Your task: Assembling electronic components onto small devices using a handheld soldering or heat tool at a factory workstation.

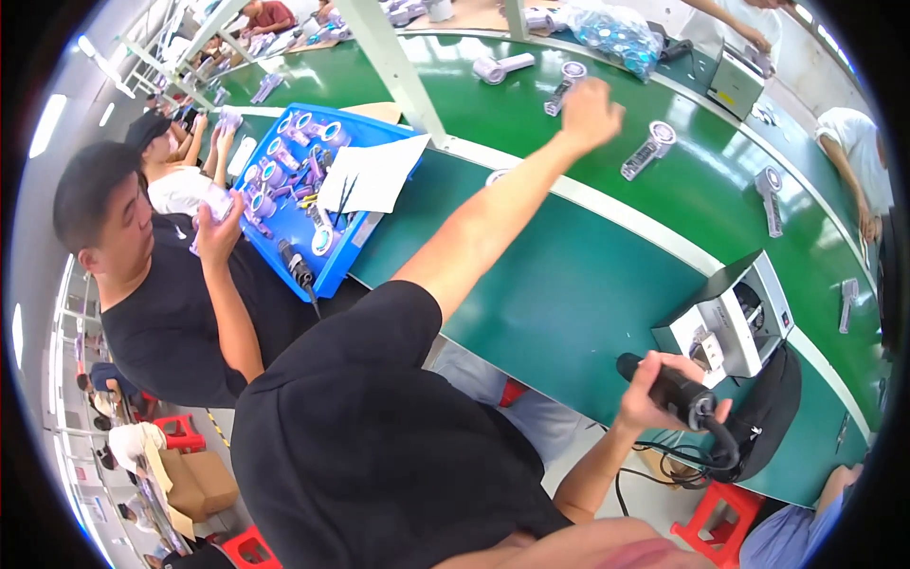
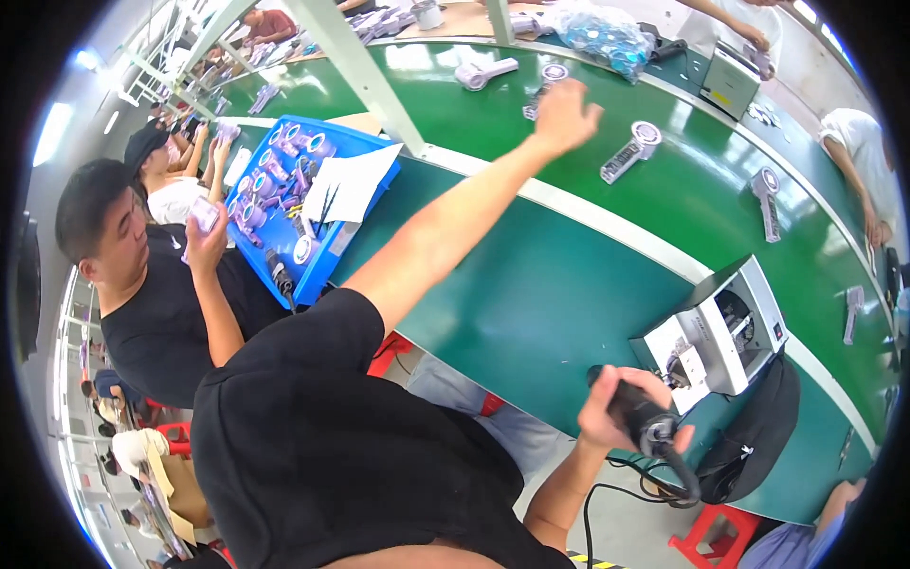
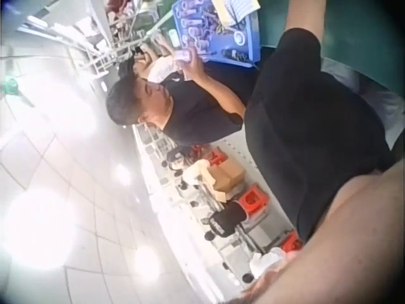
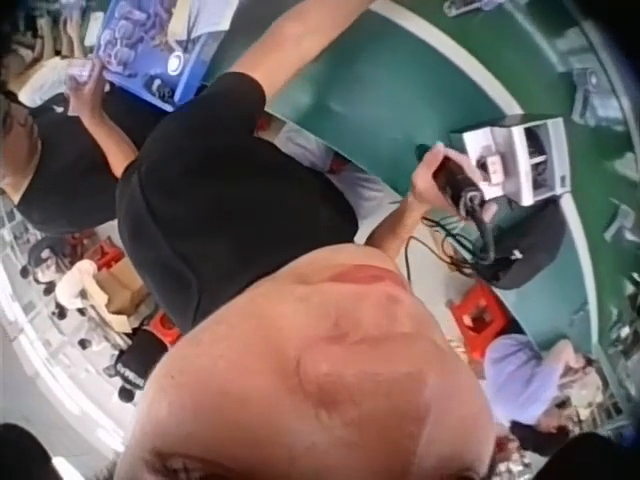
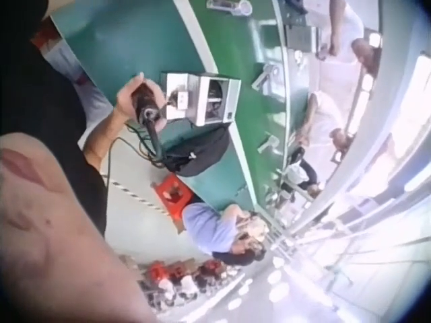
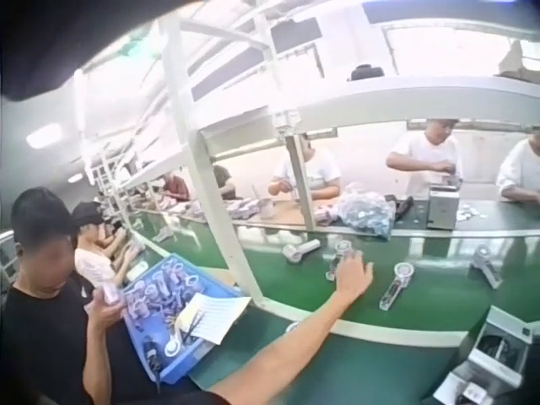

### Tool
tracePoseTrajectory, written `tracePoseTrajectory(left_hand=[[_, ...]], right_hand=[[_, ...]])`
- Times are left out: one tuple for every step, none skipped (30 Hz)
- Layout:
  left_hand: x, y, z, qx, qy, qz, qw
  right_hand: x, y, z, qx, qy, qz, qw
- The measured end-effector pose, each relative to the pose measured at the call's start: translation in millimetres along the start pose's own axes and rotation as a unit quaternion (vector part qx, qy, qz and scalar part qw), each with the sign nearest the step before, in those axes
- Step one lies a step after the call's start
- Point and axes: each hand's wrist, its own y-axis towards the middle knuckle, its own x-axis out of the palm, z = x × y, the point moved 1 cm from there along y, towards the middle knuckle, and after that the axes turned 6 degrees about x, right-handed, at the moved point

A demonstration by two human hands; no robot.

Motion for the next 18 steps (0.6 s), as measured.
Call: tracePoseTrajectory(left_hand=[[8,10,-26,-0.06,0.14,0.004,0.988],[17,7,-25,-0.108,0.144,-0.054,0.982],[16,10,-56,-0.144,0.15,-0.109,0.972],[13,12,-84,-0.109,0.179,-0.207,0.956],[6,18,-109,-0.104,0.221,-0.233,0.941],[10,27,-107,-0.131,0.155,-0.287,0.936],[20,35,-80,-0.187,0.122,-0.274,0.936],[21,42,-63,-0.203,0.117,-0.203,0.951],[18,49,-55,-0.202,0.106,-0.184,0.956],[21,58,-37,-0.202,0.086,-0.169,0.961],[20,58,-4,-0.158,0.086,-0.099,0.979],[49,67,3,-0.121,0.075,-0.082,0.986],[69,68,30,-0.064,0.034,-0.045,0.996],[93,70,61,-0.04,0.032,-0.042,0.998],[106,62,113,-0.022,-0.043,-0.082,0.995],[118,58,143,-0.014,-0.08,-0.11,0.991],[131,57,167,-0.015,-0.115,-0.176,0.978],[148,53,188,-0.027,-0.122,-0.216,0.968]], right_hand=[[4,-2,-4,-0.011,0.0,-0.009,1.0],[2,-5,-1,-0.043,-0.028,-0.024,0.998],[6,-8,-6,-0.026,-0.031,-0.02,0.999],[5,-9,-6,0.009,-0.009,-0.041,0.999],[9,-8,-9,0.024,0.013,-0.045,0.999],[9,-7,-10,0.03,0.003,-0.053,0.998],[8,-9,-5,0.033,0.009,-0.035,0.999],[6,-7,-6,0.023,0.005,-0.052,0.998],[6,-7,-4,0.012,0.018,-0.075,0.997],[6,-4,-7,0.006,0.017,-0.072,0.997],[6,-4,-7,-0.006,0.024,-0.073,0.997],[4,-5,-5,-0.017,0.032,-0.073,0.997],[2,-6,-2,-0.027,0.038,-0.07,0.996],[2,-7,-7,-0.024,0.045,-0.09,0.995],[-1,-6,-5,-0.022,0.022,-0.085,0.996],[-1,-5,-8,-0.025,0.012,-0.089,0.996],[0,-7,-7,-0.014,0.012,-0.083,0.996],[3,-7,-7,-0.015,0.015,-0.086,0.996]])
